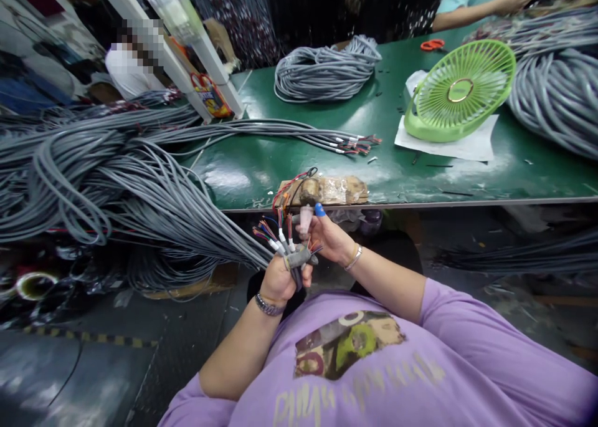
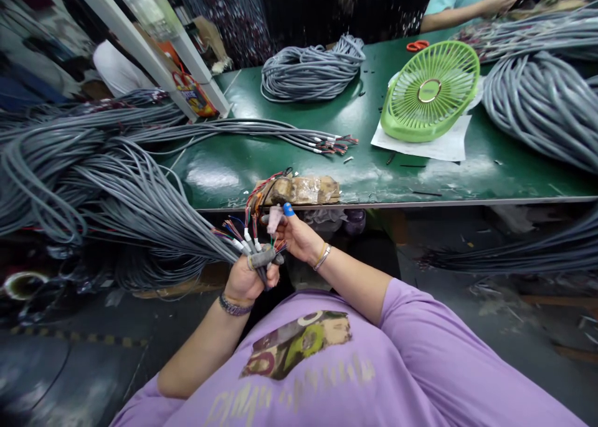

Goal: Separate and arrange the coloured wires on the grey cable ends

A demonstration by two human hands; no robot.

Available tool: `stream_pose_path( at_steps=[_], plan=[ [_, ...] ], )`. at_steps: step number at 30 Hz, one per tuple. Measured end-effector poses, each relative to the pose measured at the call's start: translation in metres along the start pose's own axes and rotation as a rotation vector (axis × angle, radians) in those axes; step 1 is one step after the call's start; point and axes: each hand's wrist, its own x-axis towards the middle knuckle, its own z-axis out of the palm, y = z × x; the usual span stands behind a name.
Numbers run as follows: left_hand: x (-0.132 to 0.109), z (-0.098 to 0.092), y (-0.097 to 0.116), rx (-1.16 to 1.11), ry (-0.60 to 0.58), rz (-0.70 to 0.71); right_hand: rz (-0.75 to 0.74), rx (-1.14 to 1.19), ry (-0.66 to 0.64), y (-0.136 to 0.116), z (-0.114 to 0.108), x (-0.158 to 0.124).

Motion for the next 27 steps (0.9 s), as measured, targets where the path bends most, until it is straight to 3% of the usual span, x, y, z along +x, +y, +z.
stream_pose_path(
  at_steps=[5,13,21,27],
  plan=[
    [-0.011,0.001,-0.006,0.036,0.018,0.085,0.034,-0.025,-0.039,-0.005,0.005,-0.007],
    [-0.008,0.004,-0.004,-0.002,0.053,0.138,-0.162,-0.090,0.035,0.003,0.000,-0.002],
    [0.000,0.012,0.001,-0.003,0.074,0.140,-0.044,0.031,0.020,0.002,0.006,0.004],
    [0.004,0.010,-0.002,-0.002,0.084,0.143,-0.078,0.079,0.022,0.003,0.004,0.009]
  ],
)
